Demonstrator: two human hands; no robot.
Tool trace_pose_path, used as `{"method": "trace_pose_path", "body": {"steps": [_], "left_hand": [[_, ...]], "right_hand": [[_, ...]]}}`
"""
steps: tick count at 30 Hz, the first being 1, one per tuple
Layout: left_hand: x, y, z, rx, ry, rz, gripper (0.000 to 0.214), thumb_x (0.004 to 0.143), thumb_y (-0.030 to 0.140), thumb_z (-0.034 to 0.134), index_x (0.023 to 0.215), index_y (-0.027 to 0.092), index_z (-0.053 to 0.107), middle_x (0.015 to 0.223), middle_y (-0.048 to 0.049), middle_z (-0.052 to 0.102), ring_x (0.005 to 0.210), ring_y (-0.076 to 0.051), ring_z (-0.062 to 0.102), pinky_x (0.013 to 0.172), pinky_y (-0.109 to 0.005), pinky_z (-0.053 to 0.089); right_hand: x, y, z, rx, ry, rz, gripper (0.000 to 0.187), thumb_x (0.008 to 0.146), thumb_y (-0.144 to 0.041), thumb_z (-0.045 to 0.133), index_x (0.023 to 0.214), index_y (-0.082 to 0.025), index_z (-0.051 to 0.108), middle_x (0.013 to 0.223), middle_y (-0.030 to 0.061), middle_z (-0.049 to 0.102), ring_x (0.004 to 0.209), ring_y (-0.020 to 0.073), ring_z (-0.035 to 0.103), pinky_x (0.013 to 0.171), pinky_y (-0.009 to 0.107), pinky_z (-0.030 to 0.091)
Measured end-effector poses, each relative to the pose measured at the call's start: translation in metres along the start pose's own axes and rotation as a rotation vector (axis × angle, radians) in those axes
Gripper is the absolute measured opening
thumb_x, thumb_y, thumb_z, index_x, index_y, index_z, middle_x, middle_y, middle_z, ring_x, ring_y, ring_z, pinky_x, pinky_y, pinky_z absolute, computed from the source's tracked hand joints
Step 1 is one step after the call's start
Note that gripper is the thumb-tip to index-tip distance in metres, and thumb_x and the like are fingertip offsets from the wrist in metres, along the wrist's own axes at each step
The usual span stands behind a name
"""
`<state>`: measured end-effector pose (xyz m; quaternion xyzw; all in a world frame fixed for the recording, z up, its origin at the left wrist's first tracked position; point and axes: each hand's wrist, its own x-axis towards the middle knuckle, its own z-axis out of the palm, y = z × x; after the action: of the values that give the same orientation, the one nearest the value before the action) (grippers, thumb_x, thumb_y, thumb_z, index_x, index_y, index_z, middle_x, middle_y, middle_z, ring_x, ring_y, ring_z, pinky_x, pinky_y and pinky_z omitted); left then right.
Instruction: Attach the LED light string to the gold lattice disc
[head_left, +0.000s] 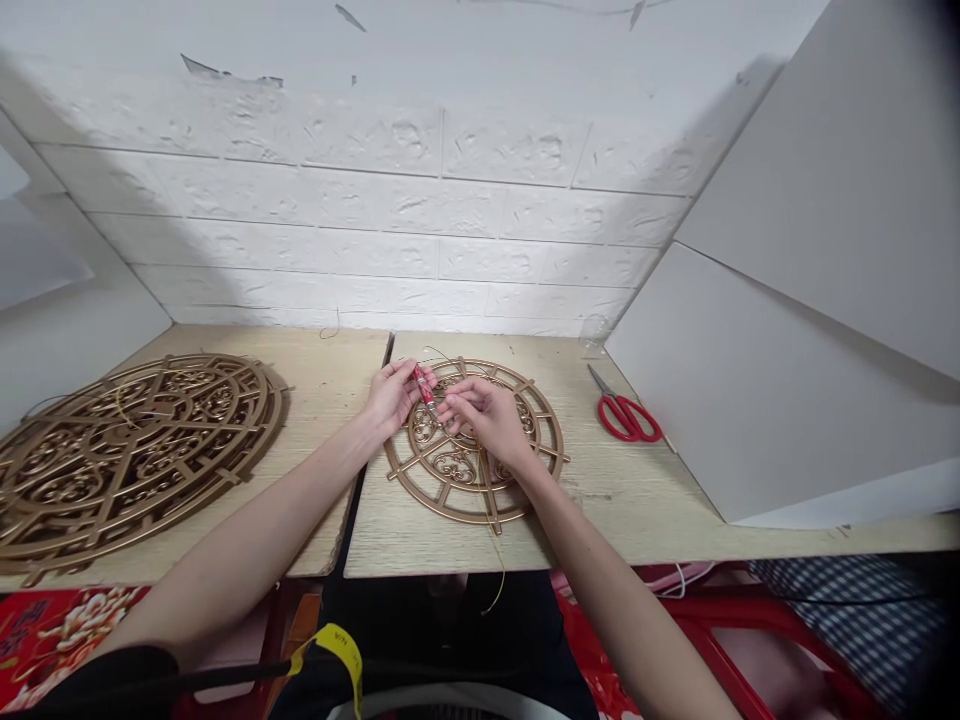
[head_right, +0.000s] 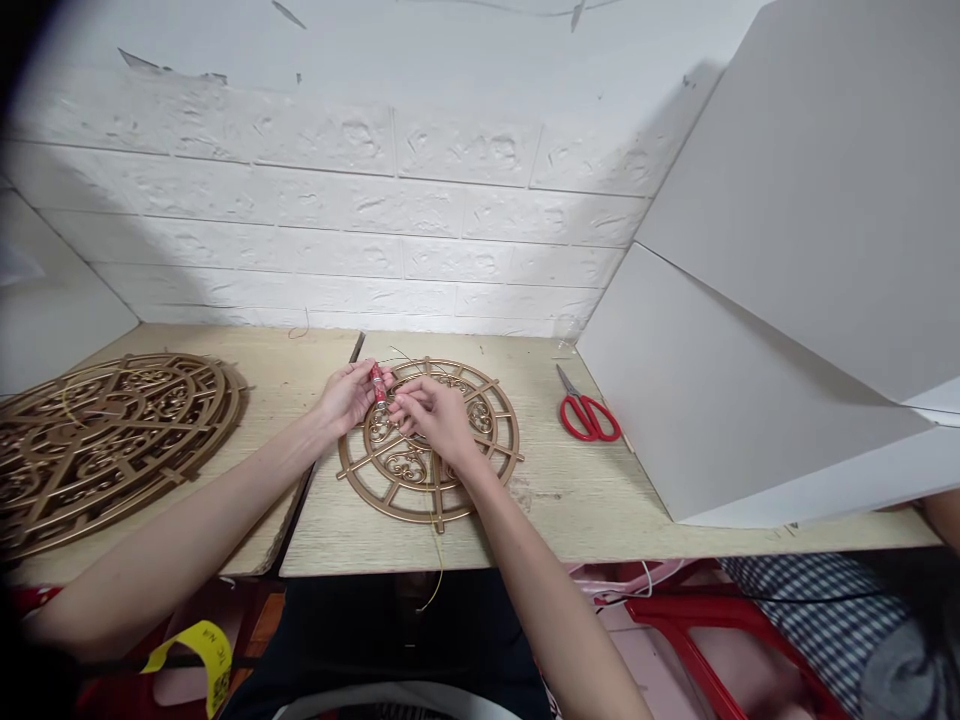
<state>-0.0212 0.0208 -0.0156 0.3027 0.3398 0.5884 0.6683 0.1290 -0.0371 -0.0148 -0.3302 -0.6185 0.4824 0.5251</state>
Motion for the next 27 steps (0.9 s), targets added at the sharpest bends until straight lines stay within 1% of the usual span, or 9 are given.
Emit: {"method": "trace_pose_path", "body": {"steps": [1, 3, 6, 9, 13, 17, 21, 24, 27], "left_hand": [[0.0, 0.0, 0.0, -0.005, 0.003, 0.002, 0.008, 0.082, 0.012, 0.055, 0.075, 0.011, 0.052, 0.067, -0.0067, 0.064, 0.058, -0.013, 0.063, 0.055, -0.022, 0.05], [0.0, 0.0, 0.0, -0.011, 0.006, 0.001, 0.008, 0.083, 0.011, 0.053, 0.076, 0.011, 0.052, 0.068, -0.007, 0.064, 0.057, -0.013, 0.062, 0.054, -0.022, 0.05], [0.0, 0.001, 0.001, -0.006, 0.017, -0.018, 0.009, 0.084, 0.012, 0.052, 0.075, 0.011, 0.052, 0.069, -0.0073, 0.064, 0.055, -0.012, 0.062, 0.053, -0.022, 0.05], [-0.001, 0.002, 0.001, 0.005, 0.019, -0.027, 0.011, 0.085, 0.012, 0.051, 0.075, 0.01, 0.052, 0.068, -0.0073, 0.064, 0.055, -0.012, 0.061, 0.053, -0.022, 0.05], [-0.002, 0.002, 0.002, 0.016, 0.013, -0.022, 0.01, 0.085, 0.013, 0.052, 0.075, 0.011, 0.053, 0.069, -0.0074, 0.064, 0.055, -0.012, 0.061, 0.054, -0.023, 0.051], [-0.002, 0.001, 0.001, 0.016, 0.019, -0.022, 0.009, 0.085, 0.013, 0.052, 0.076, 0.011, 0.053, 0.07, -0.0076, 0.064, 0.056, -0.012, 0.061, 0.055, -0.023, 0.051], [-0.002, 0.001, 0.002, 0.014, 0.027, -0.017, 0.009, 0.085, 0.013, 0.052, 0.076, 0.011, 0.052, 0.069, -0.0073, 0.064, 0.055, -0.012, 0.061, 0.054, -0.023, 0.05], [-0.001, 0.001, 0.001, 0.013, 0.026, -0.021, 0.008, 0.085, 0.013, 0.051, 0.077, 0.011, 0.052, 0.069, -0.0068, 0.064, 0.054, -0.012, 0.061, 0.053, -0.023, 0.05], [-0.001, 0.001, 0.001, 0.007, 0.025, -0.025, 0.008, 0.085, 0.013, 0.051, 0.077, 0.011, 0.052, 0.069, -0.0068, 0.064, 0.054, -0.012, 0.061, 0.054, -0.023, 0.051]], "right_hand": [[0.001, -0.001, -0.001, 0.062, -0.009, 0.048, 0.026, 0.078, -0.039, 0.067, 0.084, -0.015, 0.057, 0.075, 0.0046, 0.068, 0.058, 0.0146, 0.065, 0.044, 0.021, 0.051], [0.002, -0.005, -0.003, 0.202, -0.022, 0.134, 0.029, 0.075, -0.039, 0.07, 0.083, -0.015, 0.055, 0.074, 0.0035, 0.067, 0.044, 0.0082, 0.055, 0.033, 0.015, 0.037], [0.004, -0.012, -0.009, 0.414, -0.007, 0.235, 0.029, 0.072, -0.034, 0.073, 0.082, -0.015, 0.053, 0.067, -0.0021, 0.06, 0.035, 0.0001, 0.032, 0.029, 0.011, 0.018], [0.005, -0.014, -0.013, 0.548, 0.017, 0.315, 0.031, 0.07, -0.029, 0.075, 0.076, -0.016, 0.048, 0.057, -0.0081, 0.042, 0.039, 0.0004, 0.021, 0.032, 0.011, 0.012], [0.005, -0.015, -0.014, 0.535, 0.072, 0.327, 0.034, 0.069, -0.028, 0.075, 0.07, -0.017, 0.043, 0.053, -0.0103, 0.023, 0.042, 0.0028, 0.014, 0.034, 0.013, 0.009], [0.004, -0.016, -0.012, 0.456, 0.102, 0.323, 0.032, 0.066, -0.032, 0.076, 0.071, -0.016, 0.048, 0.05, -0.0118, 0.017, 0.043, 0.0032, 0.009, 0.036, 0.016, 0.007], [0.003, -0.014, -0.009, 0.264, 0.164, 0.273, 0.03, 0.067, -0.039, 0.073, 0.075, -0.016, 0.055, 0.047, -0.0113, 0.023, 0.041, 0.004, 0.012, 0.038, 0.019, 0.009], [0.001, -0.009, -0.005, -0.048, 0.182, 0.137, 0.026, 0.073, -0.04, 0.067, 0.076, -0.015, 0.06, 0.047, -0.0093, 0.028, 0.042, 0.0054, 0.018, 0.042, 0.021, 0.014], [-0.001, -0.004, -0.001, -0.436, 0.123, -0.064, 0.021, 0.08, -0.036, 0.061, 0.077, -0.016, 0.064, 0.048, -0.0074, 0.031, 0.045, 0.0071, 0.026, 0.048, 0.022, 0.02]]}}
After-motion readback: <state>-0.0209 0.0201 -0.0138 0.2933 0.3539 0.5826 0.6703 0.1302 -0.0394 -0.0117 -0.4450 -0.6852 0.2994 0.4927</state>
